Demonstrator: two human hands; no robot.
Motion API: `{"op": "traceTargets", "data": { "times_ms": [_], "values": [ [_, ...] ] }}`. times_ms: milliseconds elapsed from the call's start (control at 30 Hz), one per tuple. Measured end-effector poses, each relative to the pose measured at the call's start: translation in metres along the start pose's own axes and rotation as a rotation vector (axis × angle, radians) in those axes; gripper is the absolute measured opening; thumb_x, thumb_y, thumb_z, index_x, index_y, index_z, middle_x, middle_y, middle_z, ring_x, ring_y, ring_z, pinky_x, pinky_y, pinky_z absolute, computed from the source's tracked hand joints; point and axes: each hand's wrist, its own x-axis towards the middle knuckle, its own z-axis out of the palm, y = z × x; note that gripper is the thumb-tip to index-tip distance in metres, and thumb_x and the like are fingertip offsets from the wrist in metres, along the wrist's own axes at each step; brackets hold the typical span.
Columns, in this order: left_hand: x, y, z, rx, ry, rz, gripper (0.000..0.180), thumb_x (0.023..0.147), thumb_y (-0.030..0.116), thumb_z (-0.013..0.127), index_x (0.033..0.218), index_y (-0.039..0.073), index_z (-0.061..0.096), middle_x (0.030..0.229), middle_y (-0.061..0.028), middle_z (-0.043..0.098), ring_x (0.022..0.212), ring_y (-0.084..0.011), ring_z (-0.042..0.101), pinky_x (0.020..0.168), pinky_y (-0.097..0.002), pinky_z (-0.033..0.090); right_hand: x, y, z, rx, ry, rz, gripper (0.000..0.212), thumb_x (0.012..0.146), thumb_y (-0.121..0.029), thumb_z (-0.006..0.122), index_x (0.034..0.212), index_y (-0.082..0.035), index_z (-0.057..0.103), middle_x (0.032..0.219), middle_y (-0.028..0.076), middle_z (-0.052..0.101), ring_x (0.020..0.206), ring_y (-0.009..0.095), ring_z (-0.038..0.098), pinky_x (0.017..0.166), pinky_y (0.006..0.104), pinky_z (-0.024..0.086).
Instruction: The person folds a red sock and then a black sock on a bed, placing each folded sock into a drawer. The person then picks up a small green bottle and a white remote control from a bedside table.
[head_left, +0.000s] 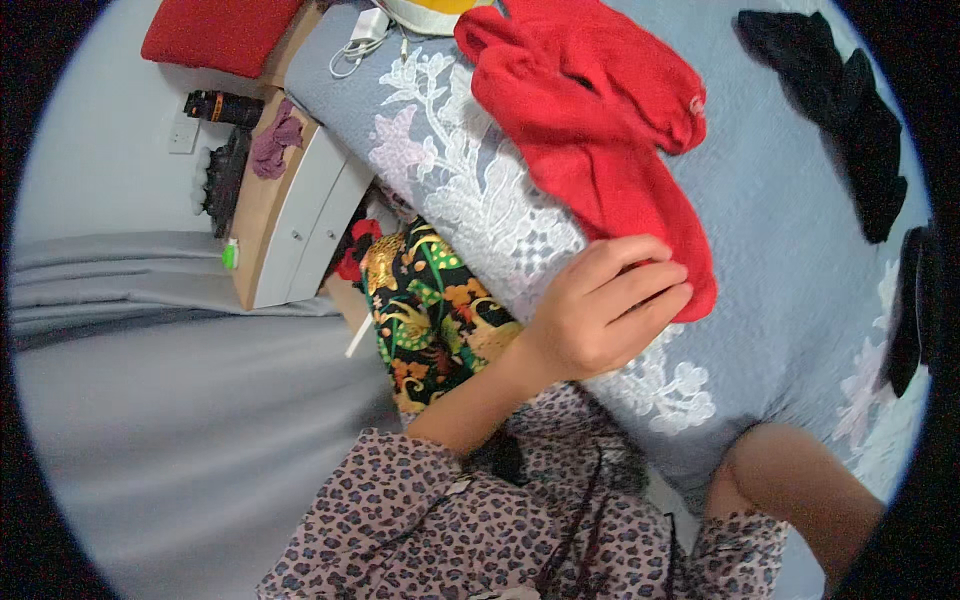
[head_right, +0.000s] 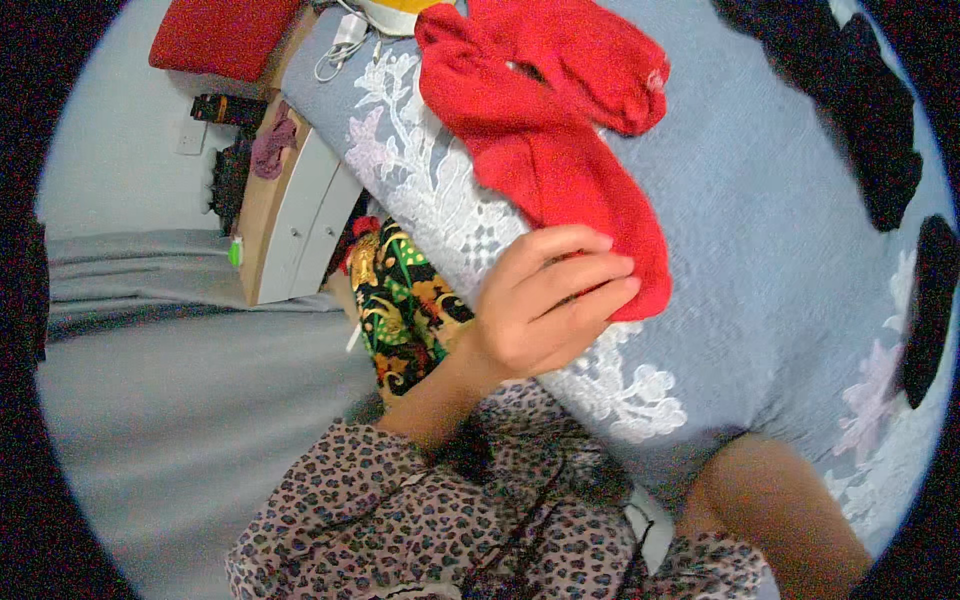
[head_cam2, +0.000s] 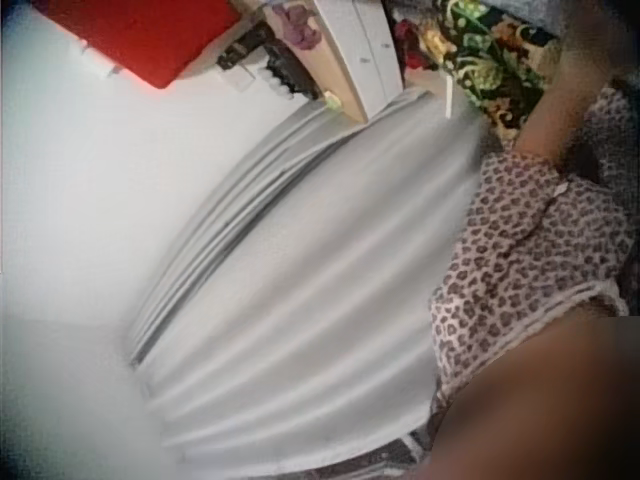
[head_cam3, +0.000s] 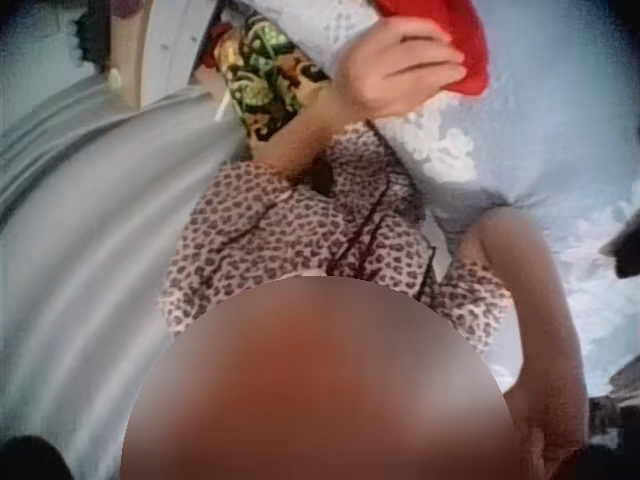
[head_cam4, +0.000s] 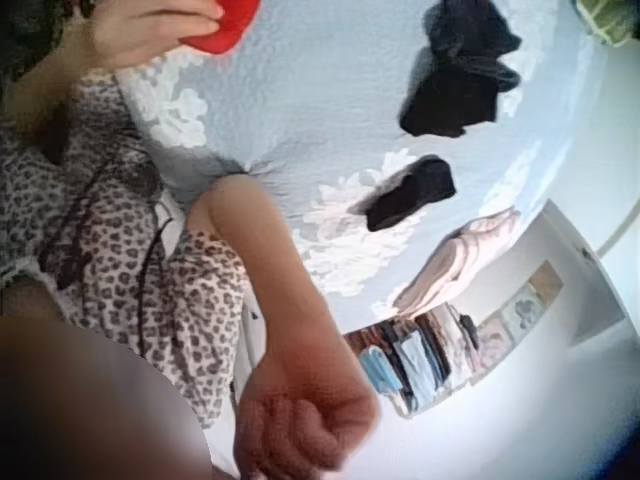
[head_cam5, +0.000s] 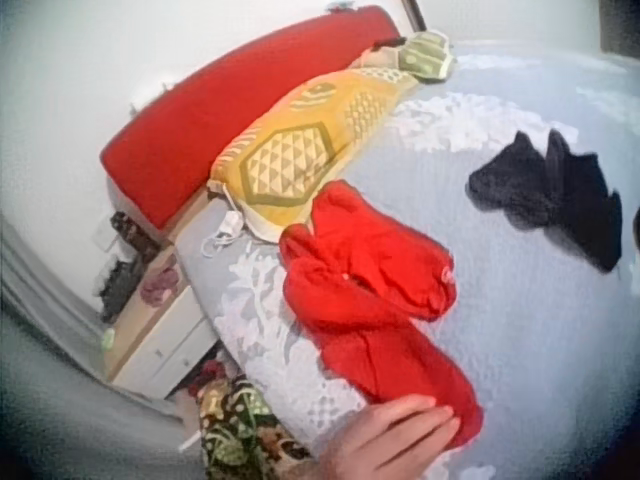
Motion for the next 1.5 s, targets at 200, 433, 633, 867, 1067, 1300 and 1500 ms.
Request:
{"op": "traceTargets", "data": {
  "times_ms": [200, 433, 633, 867, 1067, 1300, 1500],
  "values": [
    [0.004, -0.006, 0.002, 0.090, -0.054, -0.187, 0.037, 0.059, 0.002, 0.066, 0.096, 0.004, 0.064, 0.106, -0.0110, 0.057, 0.099, -0.0322, 0.052, 0.083, -0.0396, 0.045, 0.011, -0.007, 0.009, 0.010, -0.023, 0.004, 0.011, 0.079, -0.013, 0.062, 0.082, -0.004, 0.058, 0.067, 0.002, 0.050, 0.053, 0.010, 0.044, 0.049, 0.0243, 0.034],
    [-0.006, -0.021, -0.002, 0.103, 0.022, -0.120, 0.032, 0.056, -0.001, 0.059, 0.088, 0.004, 0.062, 0.090, -0.0097, 0.056, 0.086, -0.0309, 0.054, 0.076, -0.0390, 0.046, 0.020, -0.020, 0.028, 0.020, -0.046, -0.047, 0.011, 0.079, -0.014, 0.062, 0.081, -0.005, 0.056, 0.064, 0.001, 0.047, 0.051, 0.010, 0.041, 0.047, 0.0243, 0.032],
    [-0.023, -0.003, -0.037, -0.020, -0.188, -0.031, 0.029, 0.056, 0.007, 0.061, 0.085, 0.003, 0.061, 0.087, -0.0088, 0.058, 0.084, -0.0284, 0.057, 0.071, -0.0382, 0.048, 0.017, -0.021, 0.028, 0.039, -0.035, -0.060, 0.012, 0.080, -0.015, 0.061, 0.080, -0.005, 0.055, 0.062, 0.000, 0.045, 0.049, 0.009, 0.039, 0.046, 0.0243, 0.030],
    [-0.036, -0.002, -0.042, -0.063, -0.037, -0.310, 0.031, 0.058, -0.003, 0.064, 0.089, 0.005, 0.062, 0.086, -0.0084, 0.062, 0.081, -0.0281, 0.061, 0.071, -0.0356, 0.049, 0.013, -0.019, 0.031, 0.046, -0.055, -0.045, 0.013, 0.080, -0.017, 0.060, 0.080, -0.006, 0.054, 0.059, -0.001, 0.042, 0.046, 0.009, 0.036, 0.044, 0.0242, 0.028],
    [-0.030, -0.007, -0.036, -0.059, 0.114, -0.668, 0.018, 0.073, 0.006, 0.070, 0.088, 0.004, 0.061, 0.082, -0.0097, 0.064, 0.072, -0.0218, 0.063, 0.064, -0.0292, 0.049, 0.009, -0.009, 0.032, 0.041, -0.059, -0.030, 0.013, 0.080, -0.018, 0.060, 0.079, -0.006, 0.053, 0.057, -0.002, 0.040, 0.044, 0.008, 0.034, 0.043, 0.0242, 0.026],
    [-0.022, -0.020, -0.023, 0.124, 0.299, -0.578, 0.042, 0.066, 0.014, 0.080, 0.098, 0.008, 0.052, 0.090, -0.0058, 0.053, 0.070, -0.0176, 0.051, 0.060, -0.0266, 0.043, 0.012, 0.004, 0.033, 0.043, -0.059, -0.003, 0.014, 0.080, -0.019, 0.059, 0.078, -0.007, 0.051, 0.054, -0.003, 0.037, 0.041, 0.008, 0.031, 0.041, 0.0241, 0.024],
    [-0.028, -0.027, -0.029, 0.312, 0.169, -0.101, 0.029, 0.064, 0.004, 0.068, 0.091, 0.008, 0.060, 0.093, -0.0045, 0.055, 0.087, -0.0253, 0.053, 0.077, -0.0349, 0.045, 0.013, 0.008, 0.033, 0.051, -0.054, 0.006, 0.015, 0.080, -0.020, 0.058, 0.077, -0.008, 0.050, 0.051, -0.004, 0.034, 0.039, 0.007, 0.029, 0.039, 0.0241, 0.022]
  ]
}}
